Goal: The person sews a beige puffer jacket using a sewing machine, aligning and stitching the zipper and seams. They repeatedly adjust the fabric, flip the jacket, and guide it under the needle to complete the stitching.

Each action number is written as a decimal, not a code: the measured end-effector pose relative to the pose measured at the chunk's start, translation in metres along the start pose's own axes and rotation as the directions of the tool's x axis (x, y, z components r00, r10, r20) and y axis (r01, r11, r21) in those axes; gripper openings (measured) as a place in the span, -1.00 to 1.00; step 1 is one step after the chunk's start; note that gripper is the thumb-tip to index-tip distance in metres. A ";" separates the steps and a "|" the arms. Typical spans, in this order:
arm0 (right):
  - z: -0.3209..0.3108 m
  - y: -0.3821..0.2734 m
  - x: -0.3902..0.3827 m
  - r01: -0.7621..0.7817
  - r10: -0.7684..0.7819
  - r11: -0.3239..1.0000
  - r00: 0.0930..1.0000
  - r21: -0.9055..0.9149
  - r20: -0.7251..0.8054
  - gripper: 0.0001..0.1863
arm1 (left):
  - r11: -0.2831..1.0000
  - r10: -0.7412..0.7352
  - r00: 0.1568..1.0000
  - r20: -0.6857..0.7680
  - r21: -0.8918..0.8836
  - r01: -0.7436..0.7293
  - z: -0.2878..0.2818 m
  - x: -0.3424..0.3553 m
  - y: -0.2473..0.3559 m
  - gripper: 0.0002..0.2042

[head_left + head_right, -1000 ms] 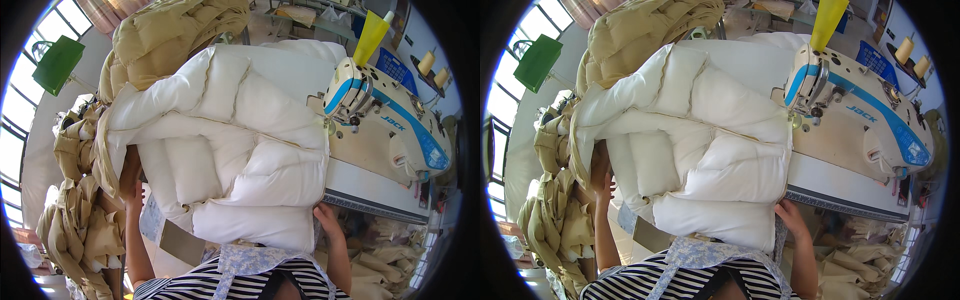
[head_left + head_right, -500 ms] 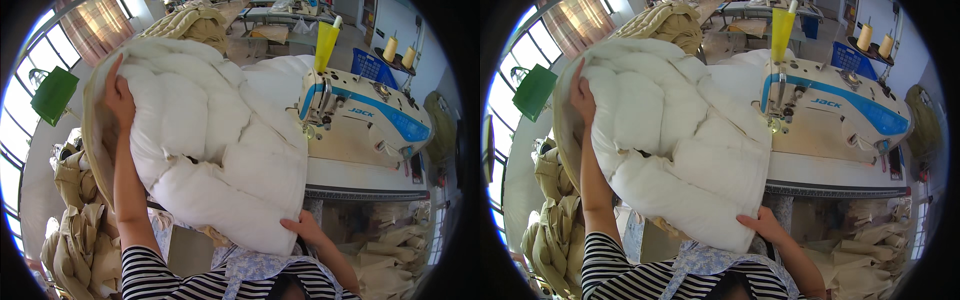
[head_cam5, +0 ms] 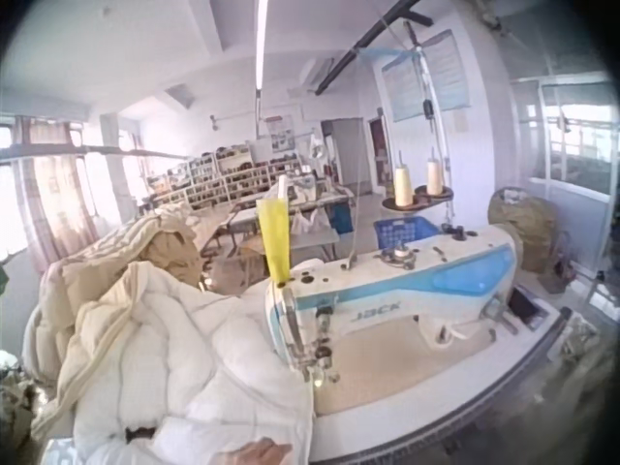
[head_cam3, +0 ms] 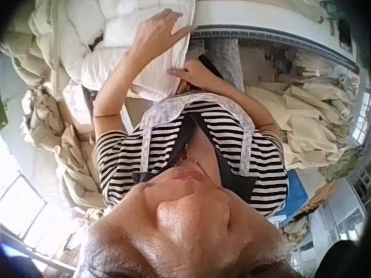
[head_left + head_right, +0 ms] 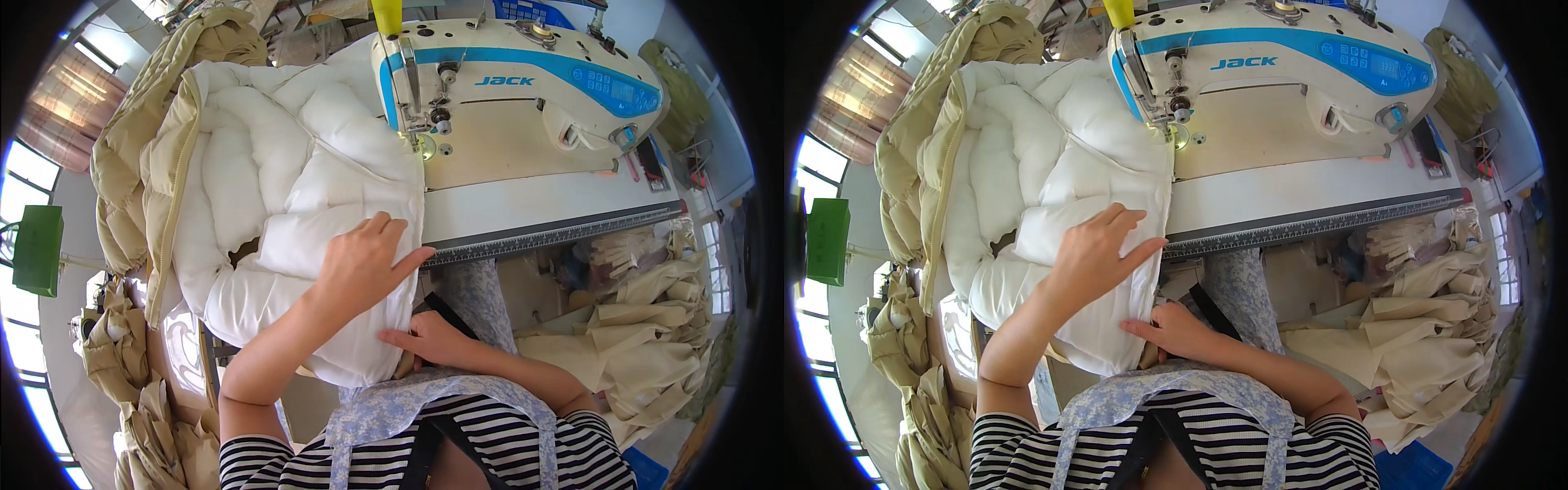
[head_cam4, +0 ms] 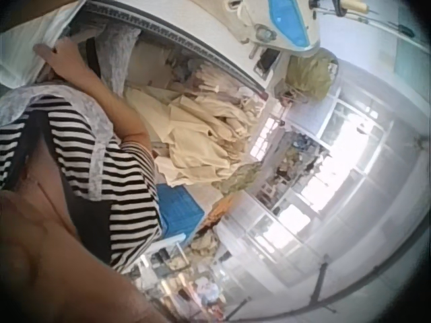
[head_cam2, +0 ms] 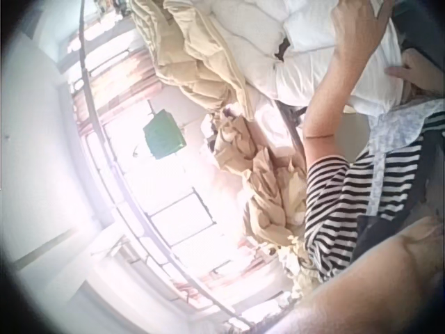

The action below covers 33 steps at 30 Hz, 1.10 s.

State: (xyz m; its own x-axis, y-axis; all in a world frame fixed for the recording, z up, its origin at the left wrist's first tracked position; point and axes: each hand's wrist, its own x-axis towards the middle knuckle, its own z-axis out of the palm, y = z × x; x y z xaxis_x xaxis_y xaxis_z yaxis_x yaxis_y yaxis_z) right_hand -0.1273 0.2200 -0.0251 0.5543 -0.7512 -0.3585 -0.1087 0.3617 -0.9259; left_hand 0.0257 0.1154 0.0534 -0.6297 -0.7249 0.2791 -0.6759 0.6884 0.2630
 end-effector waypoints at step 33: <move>-0.135 -0.082 0.116 0.582 -0.565 0.768 0.812 -0.267 0.144 -0.55 | 0.907 0.135 0.990 0.042 0.397 -0.140 0.082 0.032 -0.023 -0.75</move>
State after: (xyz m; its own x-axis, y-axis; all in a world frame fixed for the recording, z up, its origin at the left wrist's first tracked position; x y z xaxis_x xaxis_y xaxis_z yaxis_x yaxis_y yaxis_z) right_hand -0.1650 0.0285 -0.0064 0.6303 -0.7353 0.2492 0.0183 -0.3068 -0.9516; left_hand -0.0101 0.0750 -0.0191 -0.7306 -0.6259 0.2729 -0.6768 0.7169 -0.1675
